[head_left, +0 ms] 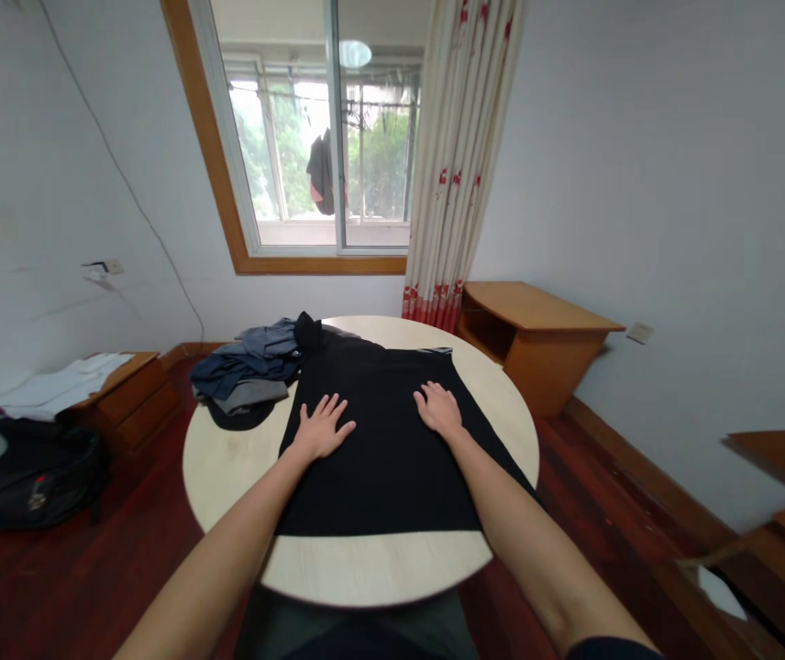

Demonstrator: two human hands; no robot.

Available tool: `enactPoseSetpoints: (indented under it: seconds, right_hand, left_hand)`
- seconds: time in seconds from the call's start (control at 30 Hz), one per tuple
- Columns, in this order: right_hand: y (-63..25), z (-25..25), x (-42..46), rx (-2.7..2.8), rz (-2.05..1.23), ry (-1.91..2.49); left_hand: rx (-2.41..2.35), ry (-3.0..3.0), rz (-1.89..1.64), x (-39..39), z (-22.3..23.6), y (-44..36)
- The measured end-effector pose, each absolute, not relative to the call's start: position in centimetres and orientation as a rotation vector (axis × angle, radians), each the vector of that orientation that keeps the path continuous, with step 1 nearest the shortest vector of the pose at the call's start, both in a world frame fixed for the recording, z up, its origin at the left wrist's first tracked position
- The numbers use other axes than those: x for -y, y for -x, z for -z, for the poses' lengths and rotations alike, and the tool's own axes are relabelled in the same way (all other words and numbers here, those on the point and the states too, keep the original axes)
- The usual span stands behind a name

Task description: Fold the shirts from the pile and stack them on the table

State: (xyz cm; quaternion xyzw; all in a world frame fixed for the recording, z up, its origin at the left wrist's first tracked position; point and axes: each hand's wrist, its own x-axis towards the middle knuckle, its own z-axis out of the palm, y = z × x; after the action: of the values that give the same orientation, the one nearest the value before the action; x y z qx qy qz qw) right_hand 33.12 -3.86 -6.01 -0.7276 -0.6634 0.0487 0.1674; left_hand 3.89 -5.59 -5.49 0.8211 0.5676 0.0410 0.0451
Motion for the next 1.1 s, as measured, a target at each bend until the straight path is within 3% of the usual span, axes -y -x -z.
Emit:
enactPoseSetpoints:
  seconds: [0.6, 0.77, 0.97, 1.1]
  right_hand:
    - [-36.0, 6.1, 7.6, 1.905, -0.105, 2.157]
    - [-35.7, 5.9, 7.7, 1.919, -0.091, 2.181]
    - [-35.6, 6.0, 8.9, 1.946, -0.113, 2.195]
    - [-34.8, 4.1, 9.1, 2.022, -0.208, 2.31]
  left_hand:
    - [-1.877, -2.475, -0.292, 15.9, 5.7, -2.4]
    - [-1.588, -2.716, -0.486, 19.4, 5.4, -2.5]
    - [-1.502, -2.664, -0.272, 22.1, 5.9, -1.4]
    - [-1.43, -2.605, -0.138, 20.6, 3.1, -1.8]
